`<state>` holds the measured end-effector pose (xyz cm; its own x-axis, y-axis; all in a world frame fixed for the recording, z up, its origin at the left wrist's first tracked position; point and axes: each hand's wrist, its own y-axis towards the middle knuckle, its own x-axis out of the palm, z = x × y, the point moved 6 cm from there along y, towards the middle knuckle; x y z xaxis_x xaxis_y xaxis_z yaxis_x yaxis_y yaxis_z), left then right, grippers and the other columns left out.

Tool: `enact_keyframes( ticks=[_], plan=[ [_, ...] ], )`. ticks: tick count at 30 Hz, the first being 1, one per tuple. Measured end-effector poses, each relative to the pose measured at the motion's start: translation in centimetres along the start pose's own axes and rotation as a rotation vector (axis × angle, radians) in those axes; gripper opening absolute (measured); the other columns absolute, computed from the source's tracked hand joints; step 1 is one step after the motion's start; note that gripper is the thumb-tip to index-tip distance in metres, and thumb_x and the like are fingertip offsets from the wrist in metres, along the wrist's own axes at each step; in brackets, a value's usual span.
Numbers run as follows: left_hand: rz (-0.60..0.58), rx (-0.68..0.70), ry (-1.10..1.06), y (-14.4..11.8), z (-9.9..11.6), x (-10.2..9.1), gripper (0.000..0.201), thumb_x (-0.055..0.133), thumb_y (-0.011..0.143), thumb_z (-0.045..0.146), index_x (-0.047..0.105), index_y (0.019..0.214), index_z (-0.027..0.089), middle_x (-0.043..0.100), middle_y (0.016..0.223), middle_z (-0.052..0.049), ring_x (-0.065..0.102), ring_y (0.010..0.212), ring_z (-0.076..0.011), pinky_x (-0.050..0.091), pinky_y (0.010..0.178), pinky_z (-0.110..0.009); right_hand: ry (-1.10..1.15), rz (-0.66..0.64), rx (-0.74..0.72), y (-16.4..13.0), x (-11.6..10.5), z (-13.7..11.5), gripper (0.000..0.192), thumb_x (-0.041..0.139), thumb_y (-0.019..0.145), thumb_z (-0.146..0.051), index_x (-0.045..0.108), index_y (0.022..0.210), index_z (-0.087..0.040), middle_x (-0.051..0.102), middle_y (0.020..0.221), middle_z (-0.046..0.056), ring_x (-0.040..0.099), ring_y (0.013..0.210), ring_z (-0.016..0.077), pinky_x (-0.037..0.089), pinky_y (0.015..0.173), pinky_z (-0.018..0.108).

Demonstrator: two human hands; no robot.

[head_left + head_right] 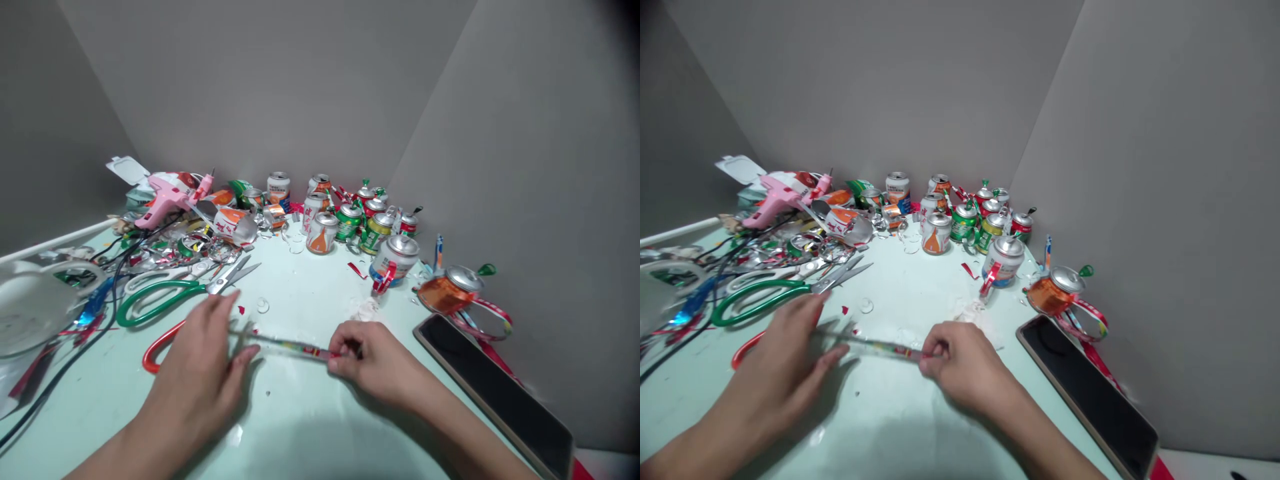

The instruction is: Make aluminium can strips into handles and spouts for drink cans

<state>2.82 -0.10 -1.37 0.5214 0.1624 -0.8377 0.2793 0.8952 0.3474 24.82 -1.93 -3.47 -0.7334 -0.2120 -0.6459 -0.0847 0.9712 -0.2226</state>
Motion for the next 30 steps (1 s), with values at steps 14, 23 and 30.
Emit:
enact_keyframes(
  ticks=[14, 23, 30],
  plan=[
    [-0.178, -0.58, -1.184, 7.4, 0.4, 1.0, 0.021, 0.067, 0.062, 0.026, 0.053, 0.056, 0.013, 0.054, 0.051, 0.002, 0.043, 0.043, -0.0061, 0.03, 0.045, -0.019, 0.912, -0.334, -0.051, 5.3, 2.1, -7.4, 0.041, 0.074, 0.061, -0.049, 0.061, 0.076, -0.013, 0.058, 0.071, 0.001, 0.055, 0.06, 0.0088, 0.049, 0.053, 0.022],
    [-0.192, -0.629, -1.133, 8.3, -1.4, 1.1, 0.024, 0.066, 0.053, 0.029, 0.046, 0.048, 0.016, 0.044, 0.04, 0.005, 0.035, 0.036, -0.0052, 0.025, 0.04, -0.019, 0.717, -0.567, 0.041, 7.0, 3.4, -6.9, 0.048, 0.066, 0.068, -0.056, 0.064, 0.073, -0.008, 0.062, 0.067, 0.007, 0.058, 0.052, 0.0106, 0.048, 0.039, 0.019],
    [-0.214, -0.577, -1.036, 8.3, -0.9, 1.5, 0.025, 0.066, 0.052, 0.028, 0.046, 0.043, 0.016, 0.046, 0.036, 0.003, 0.034, 0.035, -0.0057, 0.022, 0.039, -0.02, 0.694, -0.565, 0.117, 7.4, 4.7, -6.1, 0.039, 0.07, 0.064, -0.047, 0.065, 0.068, -0.008, 0.062, 0.06, 0.005, 0.057, 0.047, 0.0092, 0.045, 0.036, 0.017]
  ],
)
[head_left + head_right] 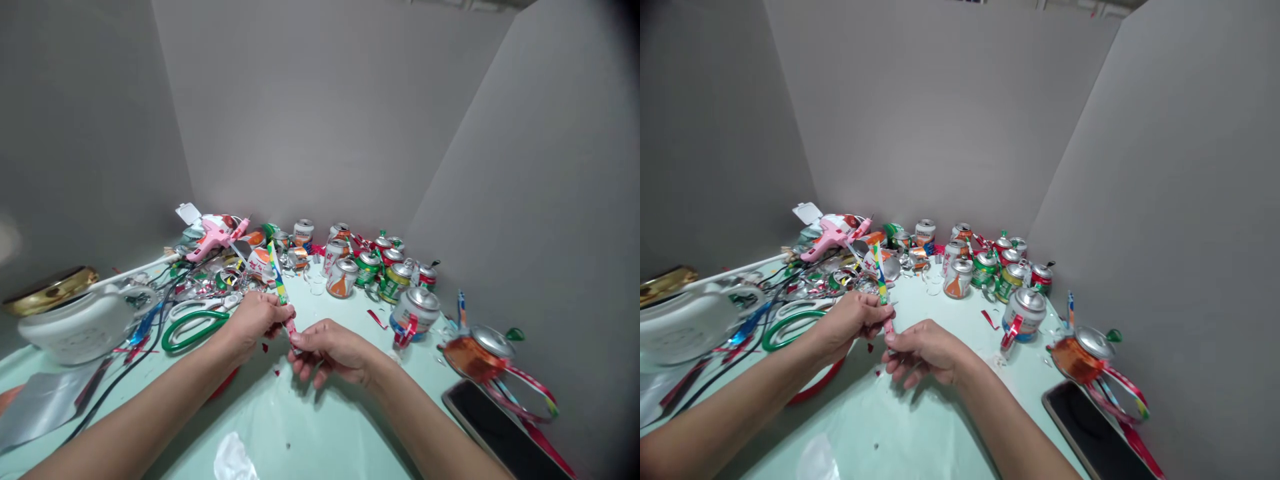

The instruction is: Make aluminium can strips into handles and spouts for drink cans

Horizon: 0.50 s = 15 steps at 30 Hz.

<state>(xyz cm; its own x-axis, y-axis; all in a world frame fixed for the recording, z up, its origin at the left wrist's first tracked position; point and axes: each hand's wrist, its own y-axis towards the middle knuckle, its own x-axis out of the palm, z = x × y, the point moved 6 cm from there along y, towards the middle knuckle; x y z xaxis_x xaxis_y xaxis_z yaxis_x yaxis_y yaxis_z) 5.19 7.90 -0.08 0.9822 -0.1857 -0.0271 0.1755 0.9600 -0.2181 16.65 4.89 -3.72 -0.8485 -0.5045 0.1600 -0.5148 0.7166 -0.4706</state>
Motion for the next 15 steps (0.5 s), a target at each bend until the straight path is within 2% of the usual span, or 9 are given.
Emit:
enact_keyframes(
  ticks=[4, 8, 12, 15],
  plan=[
    [-0.009, -0.007, 0.011, 0.1, -0.2, 0.1, 0.028, 0.065, 0.052, 0.029, 0.043, 0.042, 0.017, 0.042, 0.034, 0.005, 0.034, 0.035, -0.006, 0.021, 0.039, -0.02, -0.019, 0.021, -0.045, -0.1, -0.1, -0.2, 0.044, 0.075, 0.051, -0.049, 0.065, 0.065, -0.009, 0.061, 0.056, 0.003, 0.055, 0.045, 0.0083, 0.044, 0.039, 0.018],
    [-0.013, -0.026, 0.003, 0.3, -0.6, 0.1, 0.029, 0.066, 0.051, 0.031, 0.041, 0.042, 0.018, 0.041, 0.033, 0.005, 0.034, 0.035, -0.0065, 0.021, 0.039, -0.021, -0.058, 0.059, -0.098, -0.2, 0.0, -0.4, 0.048, 0.075, 0.046, -0.054, 0.062, 0.061, -0.011, 0.059, 0.051, 0.001, 0.052, 0.042, 0.0067, 0.042, 0.041, 0.018],
    [-0.029, -0.037, -0.018, 0.4, -1.0, 0.2, 0.027, 0.068, 0.05, 0.034, 0.047, 0.047, 0.017, 0.041, 0.036, 0.006, 0.035, 0.035, -0.0065, 0.02, 0.039, -0.021, -0.12, 0.135, -0.19, -0.4, 0.1, -1.2, 0.043, 0.074, 0.047, -0.053, 0.057, 0.054, -0.013, 0.055, 0.045, -0.002, 0.046, 0.039, 0.0058, 0.036, 0.04, 0.019],
    [-0.073, -0.038, -0.038, 0.3, -1.0, 0.6, 0.03, 0.067, 0.054, 0.042, 0.052, 0.052, 0.016, 0.041, 0.037, 0.006, 0.037, 0.036, -0.0072, 0.019, 0.038, -0.021, -0.184, 0.211, -0.291, -0.7, 0.1, -1.9, 0.034, 0.069, 0.056, -0.045, 0.053, 0.051, -0.016, 0.049, 0.042, -0.005, 0.04, 0.038, 0.005, 0.029, 0.039, 0.019]
  ],
)
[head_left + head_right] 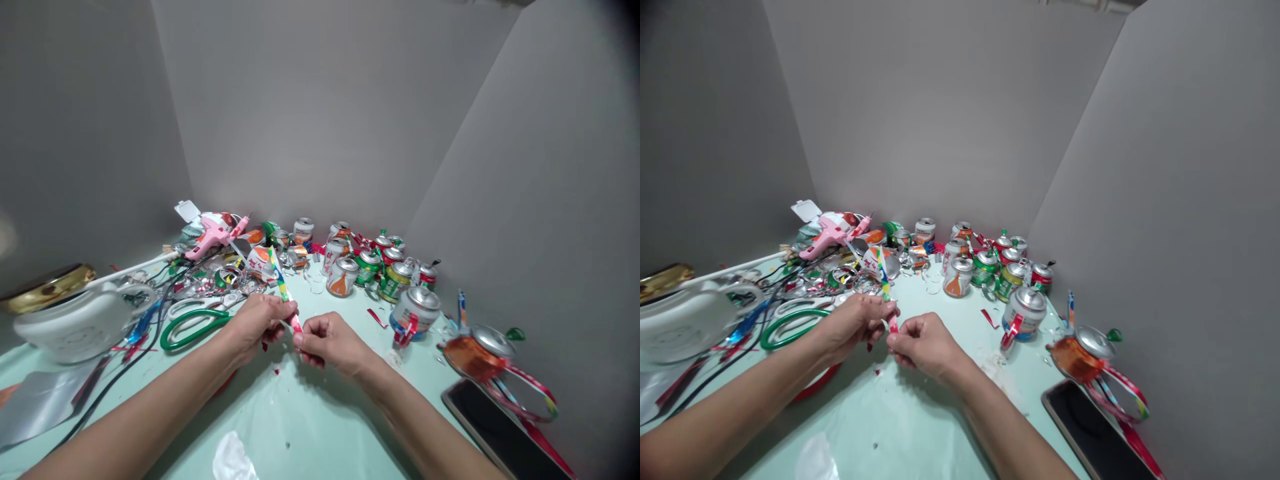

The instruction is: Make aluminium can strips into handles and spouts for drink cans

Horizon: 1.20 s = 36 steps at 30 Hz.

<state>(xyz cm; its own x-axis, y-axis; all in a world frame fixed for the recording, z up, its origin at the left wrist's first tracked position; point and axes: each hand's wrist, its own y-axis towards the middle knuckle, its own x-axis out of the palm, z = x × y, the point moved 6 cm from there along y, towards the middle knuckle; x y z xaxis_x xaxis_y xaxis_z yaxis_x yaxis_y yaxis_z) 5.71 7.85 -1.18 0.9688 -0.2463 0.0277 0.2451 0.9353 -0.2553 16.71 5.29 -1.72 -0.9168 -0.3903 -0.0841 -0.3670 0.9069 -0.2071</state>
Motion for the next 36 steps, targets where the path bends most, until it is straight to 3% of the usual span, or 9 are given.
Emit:
enact_keyframes(
  ticks=[5, 10, 20, 25, 30, 36],
  plan=[
    [-0.035, -0.001, 0.008, -0.6, -0.1, 0.8, 0.032, 0.073, 0.047, 0.035, 0.049, 0.046, 0.015, 0.044, 0.035, 0.005, 0.033, 0.034, -0.0051, 0.017, 0.039, -0.021, -0.116, 0.098, -0.126, 0.0, -0.7, -0.6, 0.022, 0.061, 0.062, -0.032, 0.051, 0.051, -0.016, 0.045, 0.042, -0.006, 0.033, 0.042, 0.0051, 0.022, 0.042, 0.022],
    [-0.009, 0.049, -0.024, -0.8, 0.2, 0.9, 0.03, 0.072, 0.048, 0.034, 0.05, 0.046, 0.014, 0.045, 0.037, 0.005, 0.035, 0.036, -0.0047, 0.02, 0.04, -0.02, -0.173, 0.066, -0.176, -0.1, -1.0, -0.7, 0.023, 0.059, 0.064, -0.036, 0.053, 0.055, -0.016, 0.047, 0.046, -0.004, 0.036, 0.045, 0.007, 0.025, 0.045, 0.022],
    [0.115, 0.101, -0.021, -0.6, 0.7, 0.0, 0.028, 0.07, 0.046, 0.031, 0.047, 0.041, 0.016, 0.048, 0.036, 0.004, 0.035, 0.032, -0.0058, 0.023, 0.037, -0.021, -0.218, -0.1, -0.168, -0.5, -0.3, -0.6, 0.035, 0.06, 0.068, -0.045, 0.051, 0.053, -0.016, 0.046, 0.046, -0.003, 0.038, 0.044, 0.0071, 0.027, 0.043, 0.021],
    [0.089, 0.102, -0.021, -0.8, 0.5, 0.4, 0.03, 0.071, 0.049, 0.032, 0.048, 0.04, 0.016, 0.045, 0.034, 0.004, 0.035, 0.033, -0.0058, 0.021, 0.038, -0.021, -0.189, 0.017, -0.086, -0.4, -1.1, -0.6, 0.029, 0.064, 0.064, -0.043, 0.059, 0.062, -0.015, 0.051, 0.053, -0.002, 0.042, 0.046, 0.0078, 0.033, 0.045, 0.021],
    [0.02, 0.124, -0.016, -0.8, 1.0, 0.5, 0.028, 0.071, 0.052, 0.033, 0.053, 0.045, 0.014, 0.047, 0.036, 0.003, 0.037, 0.036, -0.0065, 0.022, 0.041, -0.021, -0.074, 0.033, -0.069, -0.3, -1.1, -0.7, 0.036, 0.065, 0.06, -0.049, 0.053, 0.053, -0.016, 0.049, 0.046, -0.003, 0.042, 0.042, 0.0075, 0.032, 0.044, 0.022],
    [0.126, 0.196, -0.052, -0.7, 2.2, -0.9, 0.028, 0.068, 0.054, 0.031, 0.046, 0.044, 0.016, 0.047, 0.036, 0.004, 0.038, 0.037, -0.0063, 0.025, 0.043, -0.021, -0.061, -0.019, -0.048, -0.6, -0.9, -0.8, 0.039, 0.067, 0.056, -0.052, 0.054, 0.053, -0.016, 0.049, 0.046, -0.003, 0.041, 0.041, 0.0071, 0.032, 0.044, 0.023]
  ],
)
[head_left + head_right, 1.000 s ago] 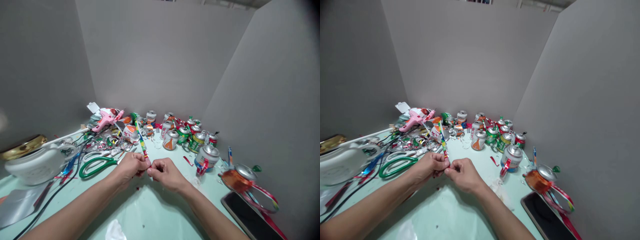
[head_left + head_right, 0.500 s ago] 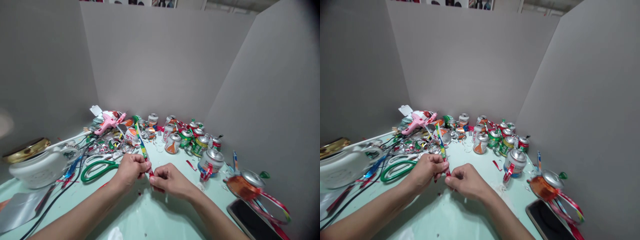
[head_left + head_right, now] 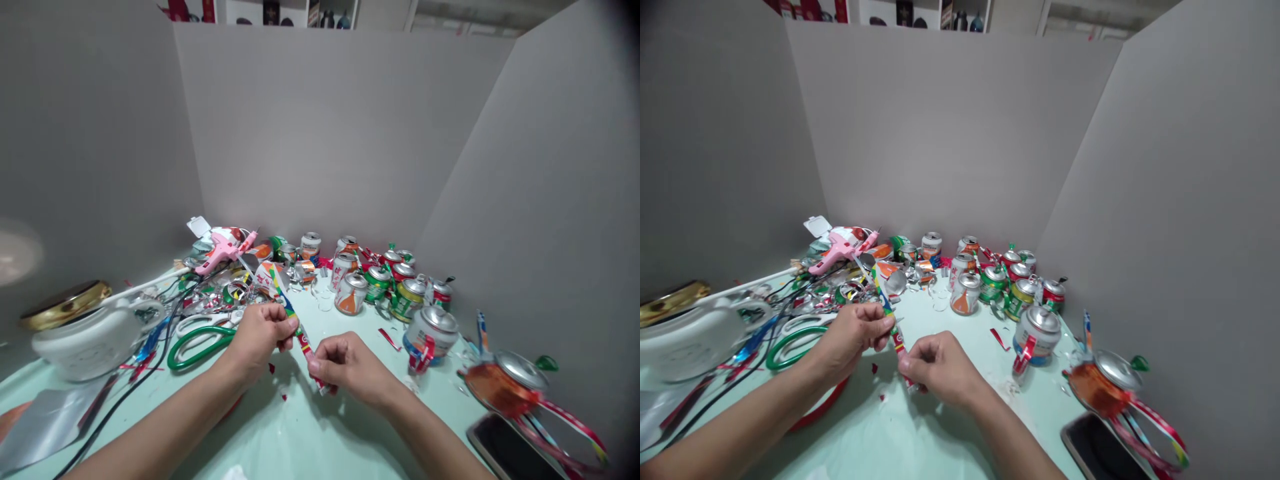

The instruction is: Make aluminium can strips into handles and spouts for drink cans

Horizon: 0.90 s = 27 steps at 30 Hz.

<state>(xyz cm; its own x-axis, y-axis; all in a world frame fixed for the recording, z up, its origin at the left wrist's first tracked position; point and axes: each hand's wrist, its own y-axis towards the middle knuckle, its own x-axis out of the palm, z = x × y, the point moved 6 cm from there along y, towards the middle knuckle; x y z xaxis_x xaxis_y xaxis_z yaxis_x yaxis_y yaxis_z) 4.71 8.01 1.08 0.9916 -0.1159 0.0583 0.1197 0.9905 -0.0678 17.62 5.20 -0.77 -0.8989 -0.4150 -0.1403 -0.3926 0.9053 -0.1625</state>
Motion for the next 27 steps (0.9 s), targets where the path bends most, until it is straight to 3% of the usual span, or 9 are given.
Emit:
enact_keyframes(
  ticks=[6, 13, 20, 24, 27],
  plan=[
    [0.048, 0.006, 0.003, -0.2, -0.6, 0.1, 0.026, 0.067, 0.053, 0.026, 0.046, 0.041, 0.016, 0.045, 0.033, 0.005, 0.037, 0.034, -0.0059, 0.023, 0.041, -0.021, -0.033, -0.012, -0.006, -0.3, 0.4, -0.4, 0.032, 0.069, 0.059, -0.045, 0.057, 0.059, -0.014, 0.052, 0.049, -0.002, 0.044, 0.044, 0.0077, 0.033, 0.046, 0.022],
    [-0.104, -0.044, -0.059, -0.3, -0.7, 0.8, 0.022, 0.069, 0.054, 0.028, 0.054, 0.048, 0.013, 0.052, 0.041, 0.001, 0.043, 0.039, -0.0088, 0.029, 0.043, -0.022, 0.0, 0.11, 0.004, -0.2, -0.8, -0.4, 0.027, 0.068, 0.056, -0.038, 0.053, 0.053, -0.016, 0.048, 0.043, -0.005, 0.041, 0.038, 0.007, 0.03, 0.041, 0.021],
    [-0.034, 0.028, -0.133, 0.5, 0.1, -0.3, 0.02, 0.072, 0.054, 0.023, 0.055, 0.049, 0.013, 0.055, 0.041, 0.0, 0.044, 0.04, -0.0081, 0.031, 0.044, -0.021, 0.02, 0.033, 0.02, -0.2, -0.5, -0.2, 0.028, 0.069, 0.056, -0.039, 0.053, 0.051, -0.017, 0.049, 0.042, -0.004, 0.04, 0.037, 0.0072, 0.029, 0.039, 0.022],
    [0.013, 0.011, -0.182, 0.5, -0.3, -0.6, 0.021, 0.072, 0.052, 0.016, 0.053, 0.046, 0.013, 0.05, 0.035, 0.002, 0.041, 0.034, -0.0059, 0.027, 0.039, -0.019, 0.028, -0.041, 0.032, -0.4, -0.1, -0.2, 0.032, 0.073, 0.056, -0.041, 0.055, 0.053, -0.015, 0.051, 0.044, -0.003, 0.041, 0.04, 0.0069, 0.03, 0.041, 0.021],
    [0.017, -0.042, -0.276, 0.4, -0.5, -0.6, 0.02, 0.07, 0.055, 0.016, 0.052, 0.049, 0.013, 0.051, 0.039, 0.003, 0.043, 0.037, -0.0058, 0.033, 0.04, -0.018, 0.122, -0.056, -0.021, -0.4, -0.7, -0.5, 0.036, 0.068, 0.065, -0.049, 0.063, 0.062, -0.013, 0.056, 0.051, 0.0, 0.046, 0.043, 0.0072, 0.034, 0.045, 0.021]
  ],
)
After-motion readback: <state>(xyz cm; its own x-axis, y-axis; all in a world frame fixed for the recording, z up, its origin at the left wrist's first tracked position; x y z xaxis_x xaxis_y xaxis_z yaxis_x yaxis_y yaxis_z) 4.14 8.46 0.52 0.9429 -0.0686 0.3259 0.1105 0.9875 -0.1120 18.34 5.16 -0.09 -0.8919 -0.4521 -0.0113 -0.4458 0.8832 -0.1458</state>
